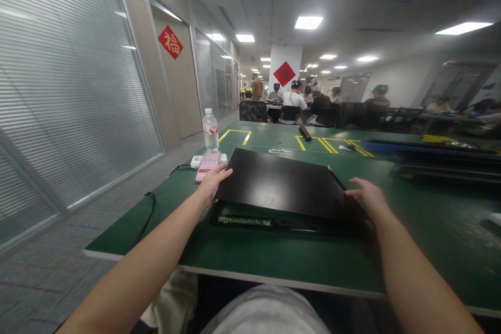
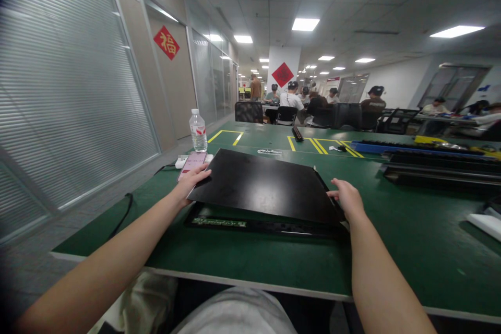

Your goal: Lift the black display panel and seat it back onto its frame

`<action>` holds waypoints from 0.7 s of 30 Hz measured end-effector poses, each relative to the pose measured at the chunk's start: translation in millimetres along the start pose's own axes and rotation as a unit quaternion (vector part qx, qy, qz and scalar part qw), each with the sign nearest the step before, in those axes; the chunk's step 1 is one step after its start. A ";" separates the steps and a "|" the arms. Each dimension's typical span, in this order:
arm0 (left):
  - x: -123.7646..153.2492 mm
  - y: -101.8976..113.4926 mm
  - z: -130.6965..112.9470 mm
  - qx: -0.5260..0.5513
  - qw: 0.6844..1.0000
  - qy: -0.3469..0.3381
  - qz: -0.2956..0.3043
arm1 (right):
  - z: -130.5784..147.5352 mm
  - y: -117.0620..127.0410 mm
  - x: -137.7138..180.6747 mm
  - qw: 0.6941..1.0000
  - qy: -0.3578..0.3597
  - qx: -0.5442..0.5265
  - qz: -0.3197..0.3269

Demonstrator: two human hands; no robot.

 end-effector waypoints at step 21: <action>3.3 -0.8 14.9 -0.068 0.997 0.045 -0.001 | 0.7 -0.8 -6.2 0.977 0.067 0.202 -0.003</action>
Point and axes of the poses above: each hand's wrist, its own x-axis away from the middle knuckle, its own y-axis out of the back of the hand, z = x × y, the point moved 6 cm from there along -x, towards the middle knuckle, and after that the axes turned 3 degrees about -z, right-handed, at the moved point
